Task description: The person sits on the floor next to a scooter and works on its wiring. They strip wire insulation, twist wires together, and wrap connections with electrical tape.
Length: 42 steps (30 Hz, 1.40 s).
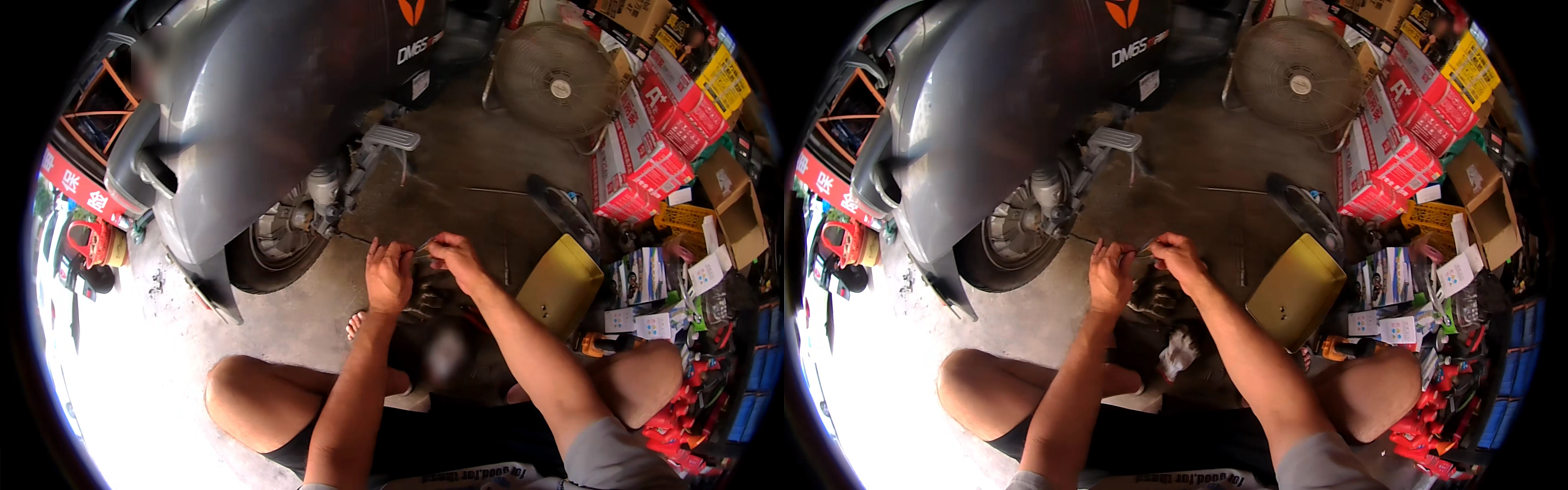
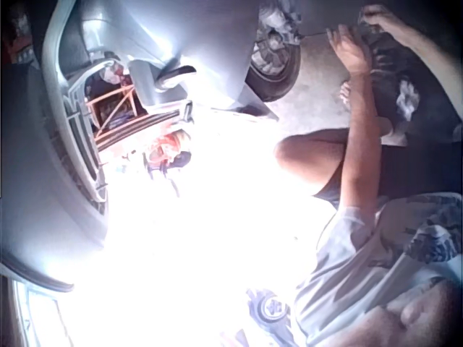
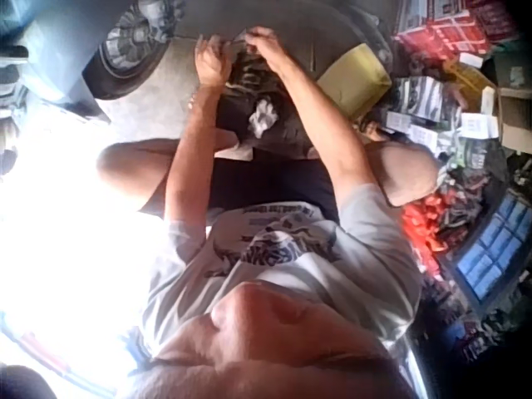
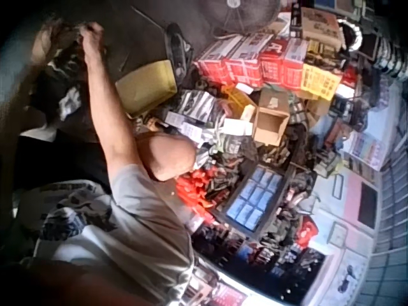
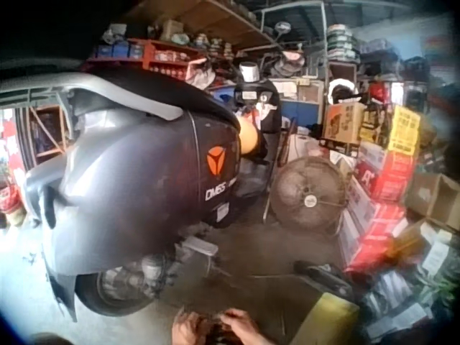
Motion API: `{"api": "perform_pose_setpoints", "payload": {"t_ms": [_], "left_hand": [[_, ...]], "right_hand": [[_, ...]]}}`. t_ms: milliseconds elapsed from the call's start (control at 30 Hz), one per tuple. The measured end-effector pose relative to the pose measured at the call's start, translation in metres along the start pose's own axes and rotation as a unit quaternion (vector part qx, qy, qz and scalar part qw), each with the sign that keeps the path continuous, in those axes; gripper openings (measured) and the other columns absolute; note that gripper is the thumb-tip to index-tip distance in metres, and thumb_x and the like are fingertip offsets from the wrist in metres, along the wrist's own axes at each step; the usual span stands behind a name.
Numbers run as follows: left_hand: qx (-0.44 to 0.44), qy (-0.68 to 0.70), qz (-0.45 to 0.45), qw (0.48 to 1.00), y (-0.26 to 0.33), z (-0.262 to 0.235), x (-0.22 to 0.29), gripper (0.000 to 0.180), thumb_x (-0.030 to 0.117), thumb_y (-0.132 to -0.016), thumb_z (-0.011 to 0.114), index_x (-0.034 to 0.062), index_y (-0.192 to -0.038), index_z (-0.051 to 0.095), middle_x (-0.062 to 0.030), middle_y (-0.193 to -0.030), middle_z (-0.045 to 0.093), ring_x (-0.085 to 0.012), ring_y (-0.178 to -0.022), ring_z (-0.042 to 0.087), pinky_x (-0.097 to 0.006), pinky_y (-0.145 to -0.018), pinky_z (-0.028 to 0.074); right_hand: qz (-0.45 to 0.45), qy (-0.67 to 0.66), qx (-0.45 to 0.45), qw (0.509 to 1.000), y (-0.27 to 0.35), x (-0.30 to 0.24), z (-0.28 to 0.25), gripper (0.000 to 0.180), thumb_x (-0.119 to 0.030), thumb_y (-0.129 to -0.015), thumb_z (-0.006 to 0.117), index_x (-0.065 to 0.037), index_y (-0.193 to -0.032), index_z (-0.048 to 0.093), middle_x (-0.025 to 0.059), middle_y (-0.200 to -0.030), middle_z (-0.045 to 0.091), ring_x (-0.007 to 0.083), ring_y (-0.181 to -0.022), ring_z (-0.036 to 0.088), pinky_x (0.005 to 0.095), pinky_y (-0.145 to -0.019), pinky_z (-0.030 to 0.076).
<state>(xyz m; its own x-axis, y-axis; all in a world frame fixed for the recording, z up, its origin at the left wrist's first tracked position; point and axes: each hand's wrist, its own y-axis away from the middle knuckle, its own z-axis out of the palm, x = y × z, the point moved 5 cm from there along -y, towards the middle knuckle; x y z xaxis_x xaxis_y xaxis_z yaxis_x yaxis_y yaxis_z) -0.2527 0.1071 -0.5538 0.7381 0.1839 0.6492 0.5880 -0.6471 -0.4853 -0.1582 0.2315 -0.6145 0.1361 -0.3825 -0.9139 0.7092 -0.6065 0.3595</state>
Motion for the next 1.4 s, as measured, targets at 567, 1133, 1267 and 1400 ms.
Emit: {"api": "perform_pose_setpoints", "payload": {"t_ms": [567,1133,1267,1400], "left_hand": [[0.473,-0.120,-0.345,0.802,0.060,-0.160,-0.203,0.074,0.034,-0.075,0.077,-0.0086,-0.124,0.043,-0.0234,-0.122,0.044,-0.0356,-0.107,0.049,-0.044,-0.092,0.043],[0.328,0.479,-0.548,0.602,0.087,-0.076,-0.263,0.036,0.017,-0.083,0.066,0.0114,-0.117,0.055,-0.0014,-0.113,0.056,-0.0197,-0.113,0.049,-0.038,-0.093,0.043],[0.378,0.471,-0.553,0.574,0.094,-0.089,-0.267,0.041,0.011,-0.077,0.065,0.0111,-0.117,0.055,-0.0020,-0.114,0.055,-0.0166,-0.111,0.049,-0.035,-0.096,0.040],[0.452,0.371,-0.458,0.670,0.074,-0.121,-0.202,0.051,0.007,-0.073,0.062,0.0048,-0.122,0.051,-0.0070,-0.119,0.054,-0.0223,-0.112,0.049,-0.036,-0.098,0.037]], "right_hand": [[0.057,-0.072,0.124,0.988,0.002,0.089,-0.060,0.012,-0.015,-0.092,0.055,-0.006,-0.089,0.063,0.0025,-0.075,0.061,0.0080,-0.060,0.056,0.0232,-0.054,0.049],[0.087,0.009,0.095,0.992,0.027,0.095,-0.055,0.015,-0.016,-0.094,0.055,-0.003,-0.090,0.062,0.0022,-0.075,0.061,0.0076,-0.060,0.056,0.0217,-0.054,0.047],[0.096,0.009,0.097,0.991,0.031,0.098,-0.058,0.014,-0.016,-0.093,0.055,-0.003,-0.090,0.061,0.0023,-0.075,0.060,0.0079,-0.060,0.056,0.0217,-0.054,0.047],[0.106,0.003,0.100,0.989,0.028,0.114,-0.067,0.013,-0.016,-0.093,0.055,-0.004,-0.090,0.060,0.0023,-0.075,0.060,0.0087,-0.059,0.056,0.0225,-0.053,0.048]]}}
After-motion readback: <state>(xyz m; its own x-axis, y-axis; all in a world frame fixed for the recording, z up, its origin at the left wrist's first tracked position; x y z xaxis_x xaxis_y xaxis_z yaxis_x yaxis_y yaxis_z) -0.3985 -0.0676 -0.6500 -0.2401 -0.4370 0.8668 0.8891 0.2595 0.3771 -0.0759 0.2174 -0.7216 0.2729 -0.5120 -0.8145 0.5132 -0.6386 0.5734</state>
